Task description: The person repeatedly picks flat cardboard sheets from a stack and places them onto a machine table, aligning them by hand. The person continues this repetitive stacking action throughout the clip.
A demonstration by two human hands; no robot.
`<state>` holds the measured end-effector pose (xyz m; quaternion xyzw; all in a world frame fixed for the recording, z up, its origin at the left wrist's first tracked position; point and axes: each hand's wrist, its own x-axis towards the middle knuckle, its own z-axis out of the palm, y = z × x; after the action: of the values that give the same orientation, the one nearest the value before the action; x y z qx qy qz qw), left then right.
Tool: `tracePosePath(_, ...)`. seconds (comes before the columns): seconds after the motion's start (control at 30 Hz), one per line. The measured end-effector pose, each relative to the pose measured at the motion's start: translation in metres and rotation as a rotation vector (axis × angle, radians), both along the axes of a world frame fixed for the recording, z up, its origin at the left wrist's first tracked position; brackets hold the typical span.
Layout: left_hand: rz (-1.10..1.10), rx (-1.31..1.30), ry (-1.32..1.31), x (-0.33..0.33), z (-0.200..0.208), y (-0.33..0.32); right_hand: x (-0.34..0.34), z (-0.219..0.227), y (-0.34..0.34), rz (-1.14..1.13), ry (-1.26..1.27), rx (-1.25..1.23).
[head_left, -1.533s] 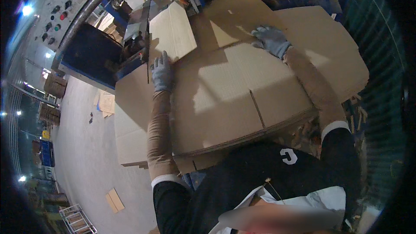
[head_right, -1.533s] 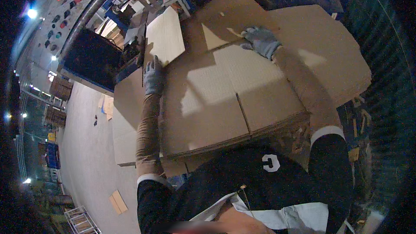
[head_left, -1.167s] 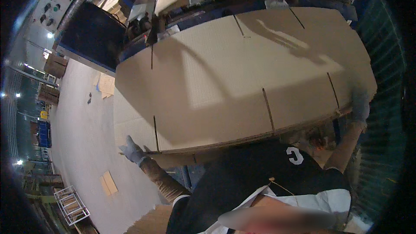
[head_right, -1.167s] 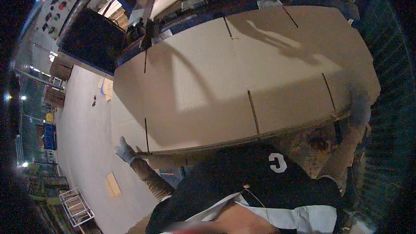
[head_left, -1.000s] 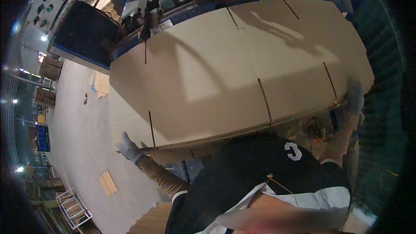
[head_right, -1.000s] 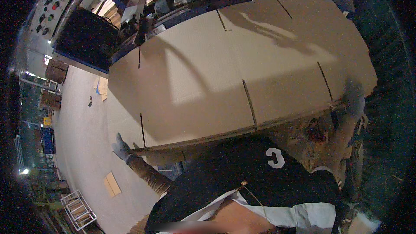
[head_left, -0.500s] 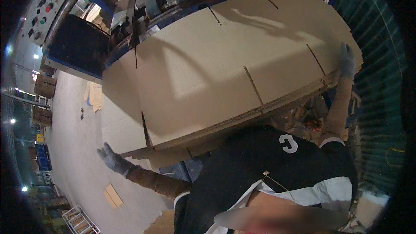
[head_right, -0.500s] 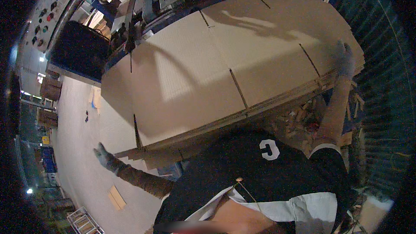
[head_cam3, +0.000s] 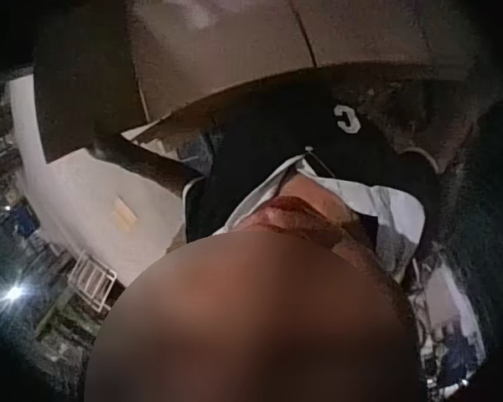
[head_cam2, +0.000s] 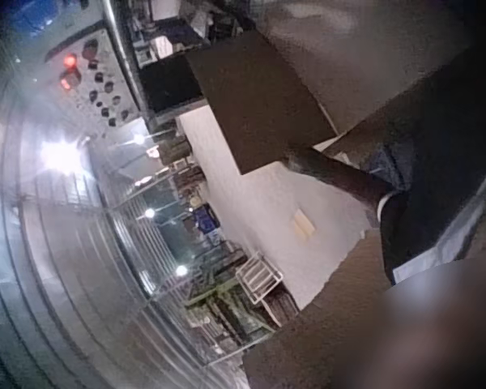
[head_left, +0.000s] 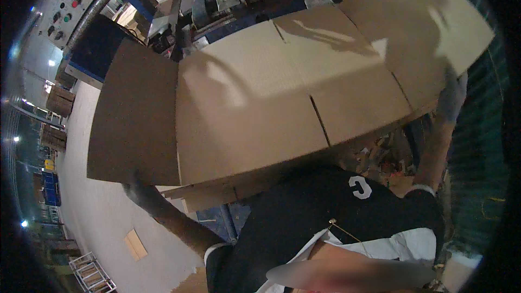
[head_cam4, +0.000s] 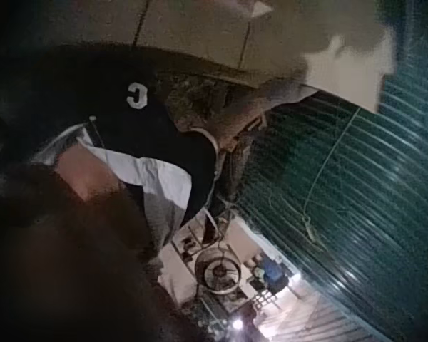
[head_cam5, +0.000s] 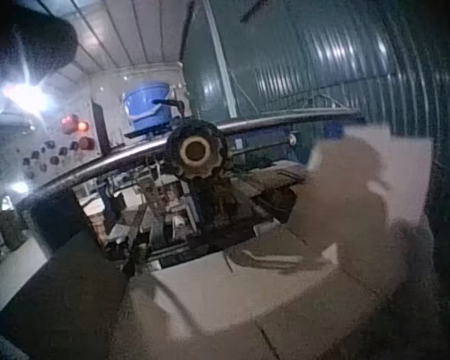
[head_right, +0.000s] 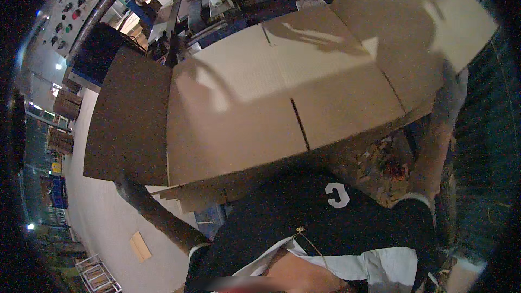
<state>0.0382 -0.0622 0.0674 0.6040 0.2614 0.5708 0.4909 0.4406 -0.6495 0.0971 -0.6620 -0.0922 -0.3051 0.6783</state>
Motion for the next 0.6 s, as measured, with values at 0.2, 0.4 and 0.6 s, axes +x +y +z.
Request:
tracePosePath(0.2,-0.134,0.719,0.850,0.047,-0.028,-0.097,-0.103,-0.040,0.070,0.208,-0.266,-1.108)
tracePosePath(0.4,-0.549,1.189,1.052,0.094,-0.037,-0.122,-0.088,-0.055,0.098,0.609,-0.442,-1.431)
tracePosePath(0.6,-0.429,1.055,1.026,0.089,-0.027,-0.118,-0.075,-0.043,0.097,0.590,-0.491,-1.299)
